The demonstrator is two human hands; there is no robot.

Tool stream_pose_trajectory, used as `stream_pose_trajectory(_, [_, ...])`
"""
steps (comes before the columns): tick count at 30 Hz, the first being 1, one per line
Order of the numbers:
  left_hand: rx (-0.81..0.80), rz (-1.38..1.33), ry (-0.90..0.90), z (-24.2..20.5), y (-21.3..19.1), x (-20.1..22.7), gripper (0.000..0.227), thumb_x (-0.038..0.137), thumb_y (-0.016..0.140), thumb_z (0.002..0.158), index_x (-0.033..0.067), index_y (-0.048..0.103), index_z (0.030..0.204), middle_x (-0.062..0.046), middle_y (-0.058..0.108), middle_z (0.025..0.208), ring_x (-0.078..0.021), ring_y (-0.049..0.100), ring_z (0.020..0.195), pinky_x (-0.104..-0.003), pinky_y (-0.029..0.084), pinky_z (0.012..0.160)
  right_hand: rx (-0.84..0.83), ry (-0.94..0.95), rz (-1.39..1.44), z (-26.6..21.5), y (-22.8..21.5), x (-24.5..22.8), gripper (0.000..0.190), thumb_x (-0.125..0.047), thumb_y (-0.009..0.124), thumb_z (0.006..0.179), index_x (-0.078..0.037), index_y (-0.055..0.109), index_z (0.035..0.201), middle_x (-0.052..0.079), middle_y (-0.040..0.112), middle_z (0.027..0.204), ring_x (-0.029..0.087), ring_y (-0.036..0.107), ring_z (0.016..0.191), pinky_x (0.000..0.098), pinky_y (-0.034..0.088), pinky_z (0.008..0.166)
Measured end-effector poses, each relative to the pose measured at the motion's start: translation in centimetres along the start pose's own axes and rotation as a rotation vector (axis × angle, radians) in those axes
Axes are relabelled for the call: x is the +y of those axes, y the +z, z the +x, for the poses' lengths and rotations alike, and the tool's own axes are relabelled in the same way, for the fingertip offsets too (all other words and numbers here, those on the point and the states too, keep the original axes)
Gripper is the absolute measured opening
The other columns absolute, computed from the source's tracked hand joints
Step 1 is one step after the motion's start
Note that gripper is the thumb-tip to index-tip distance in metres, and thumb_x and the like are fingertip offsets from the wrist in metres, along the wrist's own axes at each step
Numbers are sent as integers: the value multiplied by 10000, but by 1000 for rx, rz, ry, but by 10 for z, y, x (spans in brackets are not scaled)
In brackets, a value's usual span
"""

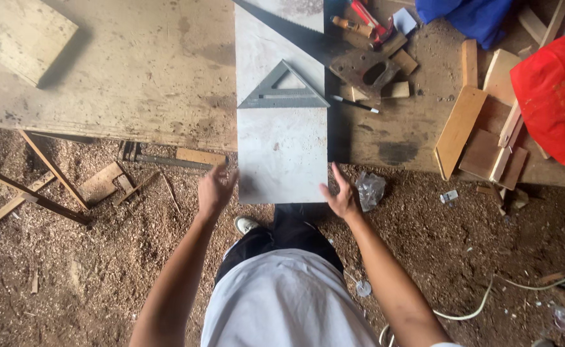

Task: The person uses a set square and a marker to draw straight lines on a rectangular white board placed on a workbench. They repeatedly reposition the set square to mark multiple lines across the board's surface.

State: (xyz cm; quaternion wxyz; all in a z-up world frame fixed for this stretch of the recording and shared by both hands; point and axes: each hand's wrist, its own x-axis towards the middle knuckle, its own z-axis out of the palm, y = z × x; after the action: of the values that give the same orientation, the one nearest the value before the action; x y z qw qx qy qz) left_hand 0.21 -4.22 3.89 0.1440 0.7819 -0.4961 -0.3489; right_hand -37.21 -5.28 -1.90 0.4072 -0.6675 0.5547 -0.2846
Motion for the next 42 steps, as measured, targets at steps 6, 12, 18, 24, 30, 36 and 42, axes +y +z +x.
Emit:
stream_pose_trajectory(6, [240,-288,120,68,27,-14,443,283,706,967,39,654,1333,-193,723,1225,-282,752,1028,-400,617,818,115,71,7,53,-3,0,736,-500,490,1048,73,428,1505,286,448,1549,396,464,1459,498,376,1222])
stream_pose_trajectory(12, [111,-316,-174,111,24,16,479,358,690,954,59,630,1323,-142,702,1248,-261,787,922,-399,660,809,184,228,70,103,22,40,536,-324,635,982,-14,584,1417,268,622,1362,371,625,1187,464,508,946])
stream_pose_trajectory(18, [210,-154,-54,128,17,43,409,383,800,899,87,768,1180,-133,787,1082,-225,769,899,-360,602,825,458,178,85,147,43,63,315,-269,674,1001,-34,755,1193,173,769,1101,257,710,962,380,563,862])
stream_pose_trajectory(24, [91,-200,-291,137,13,54,290,381,748,910,179,792,1113,-53,782,1084,-205,761,761,-377,623,678,368,284,-8,159,19,40,350,-293,730,943,-1,748,1135,186,768,1013,226,723,831,337,555,749])
stream_pose_trajectory(30, [135,-189,-85,147,10,46,281,347,821,882,119,823,1046,-79,805,1046,-111,723,756,-286,585,695,316,249,103,173,14,44,327,-258,748,935,31,757,1089,154,786,914,174,712,783,308,549,727])
stream_pose_trajectory(36, [-132,-24,-253,168,-9,55,292,339,810,866,146,801,1085,-68,819,982,-92,622,561,-220,502,447,363,289,264,168,30,71,288,-182,756,938,56,751,1100,49,764,868,90,644,756,261,530,690])
stream_pose_trajectory(42, [-275,9,-251,175,-28,65,339,379,791,854,229,800,1158,-60,829,993,-95,489,519,-228,345,392,405,314,229,164,32,77,282,-179,781,908,47,761,1075,30,756,865,65,638,764,236,522,717])
